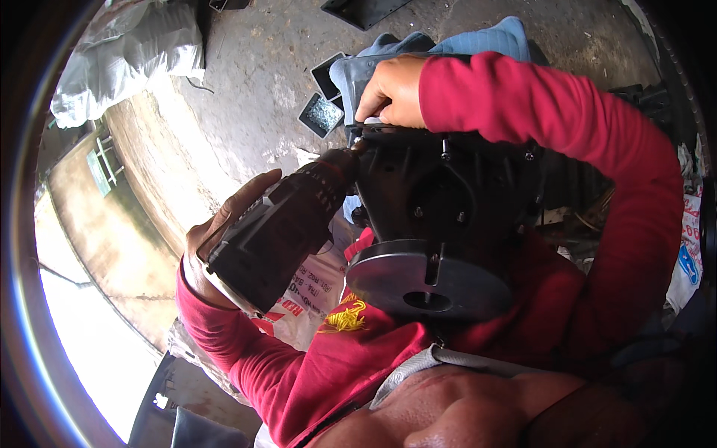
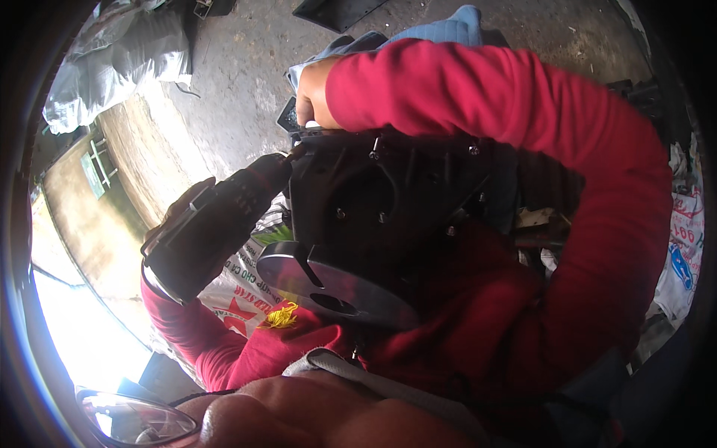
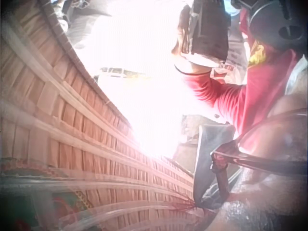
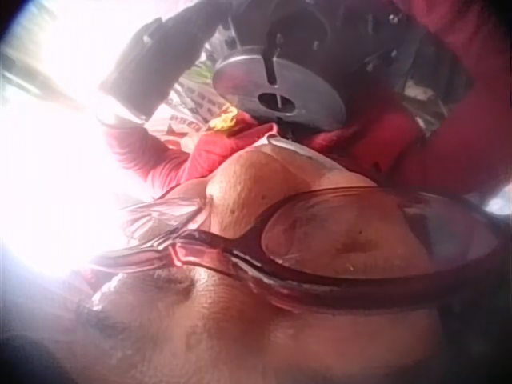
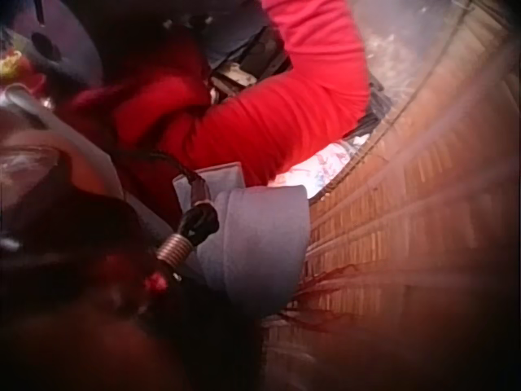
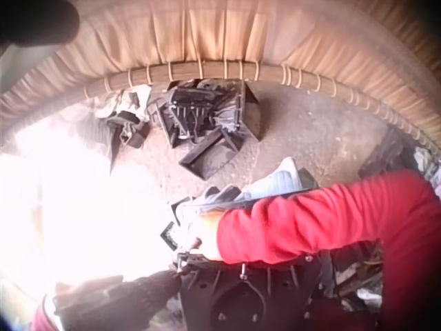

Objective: The person assembles a metal machine part by hand, using a wrench to tighten bolts and a power drill to fasten screws. They attach a circular metal plate to the main housing and secure it in place.

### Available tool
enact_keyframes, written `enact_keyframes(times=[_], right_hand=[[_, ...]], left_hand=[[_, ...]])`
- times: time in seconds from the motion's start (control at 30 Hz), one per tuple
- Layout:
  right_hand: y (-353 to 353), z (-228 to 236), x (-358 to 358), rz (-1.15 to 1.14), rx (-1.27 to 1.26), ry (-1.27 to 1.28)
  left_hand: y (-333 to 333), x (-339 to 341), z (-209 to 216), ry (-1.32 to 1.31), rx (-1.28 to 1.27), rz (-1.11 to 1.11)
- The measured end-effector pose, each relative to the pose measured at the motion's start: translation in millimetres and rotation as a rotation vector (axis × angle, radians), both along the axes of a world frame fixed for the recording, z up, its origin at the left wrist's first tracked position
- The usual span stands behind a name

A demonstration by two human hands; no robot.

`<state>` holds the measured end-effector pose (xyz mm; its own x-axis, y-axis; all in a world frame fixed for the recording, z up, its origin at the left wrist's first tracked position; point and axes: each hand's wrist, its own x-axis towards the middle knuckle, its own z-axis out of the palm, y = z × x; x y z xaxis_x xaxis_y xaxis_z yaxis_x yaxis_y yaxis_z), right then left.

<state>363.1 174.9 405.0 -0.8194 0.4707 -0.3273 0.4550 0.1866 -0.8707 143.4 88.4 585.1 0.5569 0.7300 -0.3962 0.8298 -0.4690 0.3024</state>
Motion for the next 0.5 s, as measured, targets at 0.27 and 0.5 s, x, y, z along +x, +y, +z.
enact_keyframes(times=[0.27,0.5], right_hand=[[6.4,2.0,-5.0,0.000,-0.150,-0.029],[2.2,-11.7,-7.9,-0.062,-0.184,0.095]], left_hand=[[-2.2,-2.1,1.7,0.017,-0.084,0.092],[-7.3,-2.6,9.5,0.021,-0.091,0.089]])
